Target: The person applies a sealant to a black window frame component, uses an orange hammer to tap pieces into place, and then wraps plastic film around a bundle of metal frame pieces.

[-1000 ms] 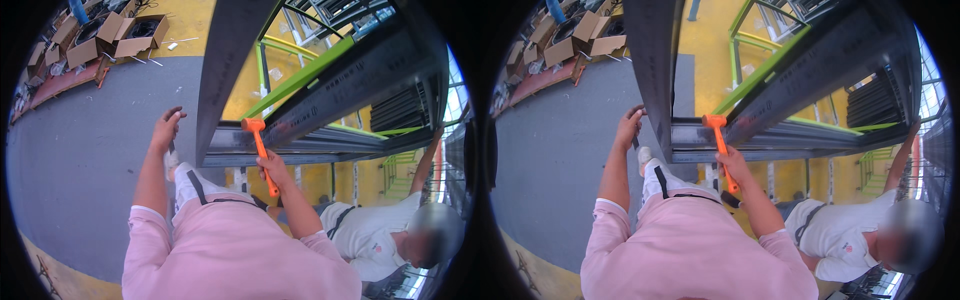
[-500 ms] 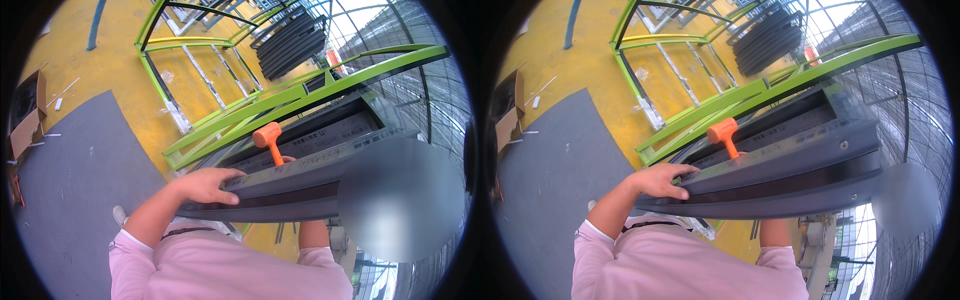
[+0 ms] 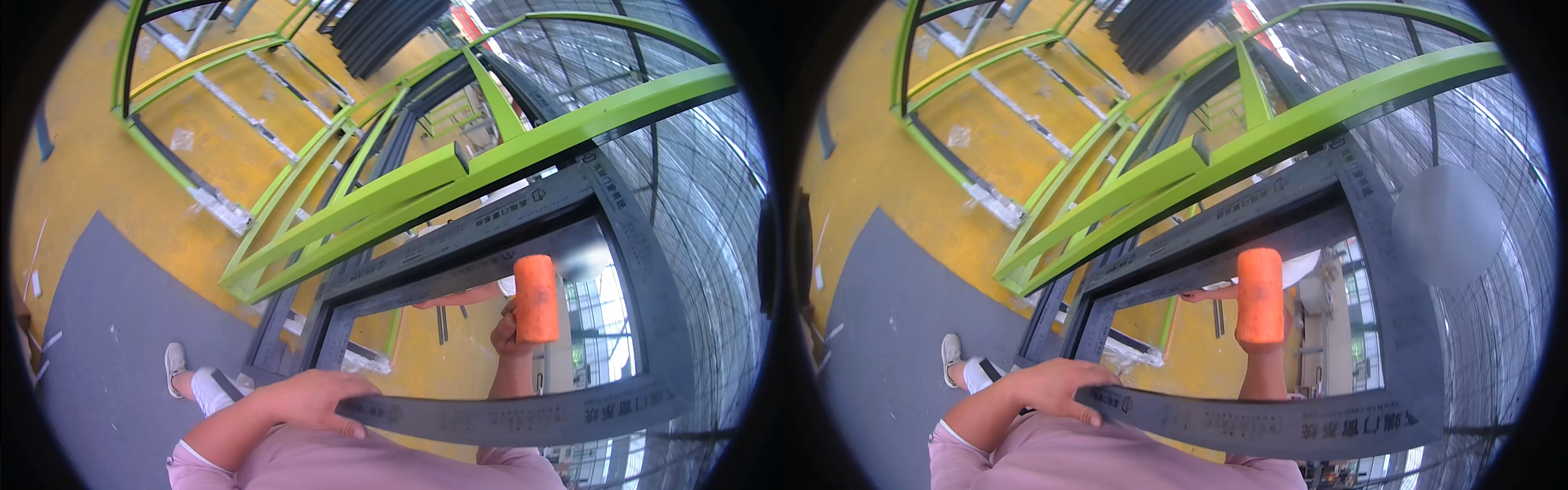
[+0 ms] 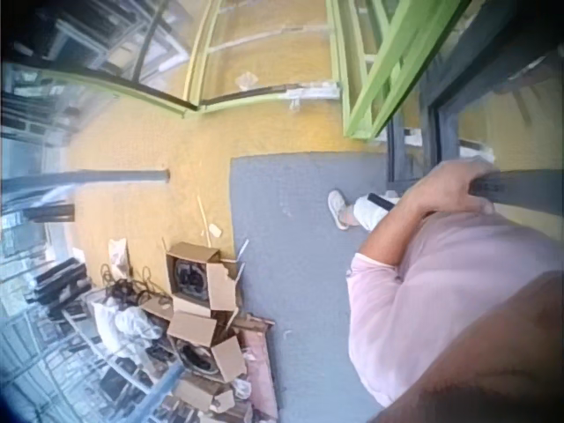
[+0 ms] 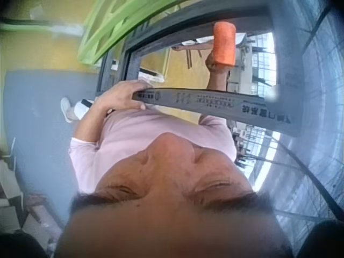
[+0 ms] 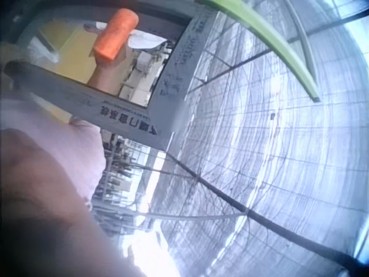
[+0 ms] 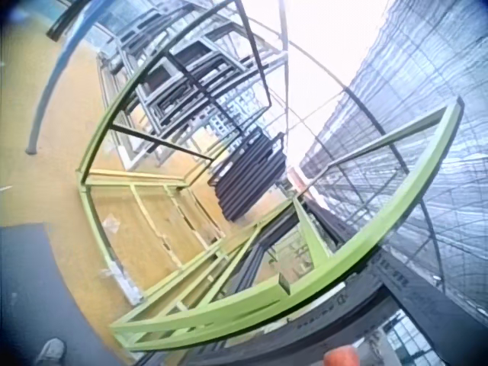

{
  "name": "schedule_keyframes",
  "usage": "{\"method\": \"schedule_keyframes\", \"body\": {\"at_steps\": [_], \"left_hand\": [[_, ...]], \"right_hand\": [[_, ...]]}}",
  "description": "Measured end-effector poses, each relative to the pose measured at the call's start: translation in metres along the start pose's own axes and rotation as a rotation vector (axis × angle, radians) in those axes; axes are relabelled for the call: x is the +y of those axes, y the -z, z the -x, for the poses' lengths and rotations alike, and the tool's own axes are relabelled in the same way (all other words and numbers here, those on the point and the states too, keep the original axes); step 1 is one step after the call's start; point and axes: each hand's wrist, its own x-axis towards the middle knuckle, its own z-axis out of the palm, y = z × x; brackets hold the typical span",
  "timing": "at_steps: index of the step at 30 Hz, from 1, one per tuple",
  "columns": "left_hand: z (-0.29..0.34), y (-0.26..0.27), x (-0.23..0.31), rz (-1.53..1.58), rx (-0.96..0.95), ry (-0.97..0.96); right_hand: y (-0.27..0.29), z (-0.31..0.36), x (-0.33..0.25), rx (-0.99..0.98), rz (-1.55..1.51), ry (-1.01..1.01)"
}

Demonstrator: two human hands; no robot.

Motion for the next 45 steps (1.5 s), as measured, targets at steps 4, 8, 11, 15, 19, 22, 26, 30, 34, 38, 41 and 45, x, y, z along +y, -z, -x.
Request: {"method": "schedule_keyframes", "body": {"at_steps": [4,8,11,15,19,22,26,30,34,38,41,45], "left_hand": [[-0.019,0.04,-0.02,0.027,-0.163,-0.046],[-0.067,0.086,-0.011,-0.214,0.142,0.001],[-0.115,0.119,-0.009,-0.383,0.325,-0.037],[-0.153,0.129,-0.022,-0.541,0.297,0.05],[-0.166,0.123,-0.039,-0.48,0.208,0.139],[-0.166,0.12,-0.062,-0.551,0.264,0.064],[-0.168,0.125,-0.057,-0.593,0.275,0.041],[-0.169,0.124,-0.06,-0.566,0.222,0.071],[-0.17,0.122,-0.056,-0.573,0.172,0.1],[-0.173,0.127,-0.06,-0.601,0.204,0.118],[-0.17,0.124,-0.061,-0.586,0.186,0.112],[-0.169,0.126,-0.058,-0.557,0.195,0.109]], "right_hand": [[-0.004,-0.034,-0.029,0.051,-0.017,-0.092],[0.008,-0.027,-0.023,0.08,0.027,-0.236],[0.024,-0.013,-0.014,-0.031,0.163,-0.245],[0.018,-0.006,-0.015,0.11,-0.019,-0.248],[0.021,-0.008,-0.027,0.23,-0.205,-0.187],[0.003,-0.025,-0.021,0.306,-0.235,-0.018],[0.001,-0.026,-0.012,0.196,-0.058,-0.167],[0.007,-0.022,-0.025,0.173,-0.018,-0.22],[0.016,-0.022,-0.031,0.017,0.194,-0.368],[0.013,-0.021,-0.034,0.064,0.091,-0.421],[-0.003,-0.033,-0.033,0.302,-0.123,-0.072],[0.013,-0.01,-0.029,-0.105,0.342,-0.423]]}}
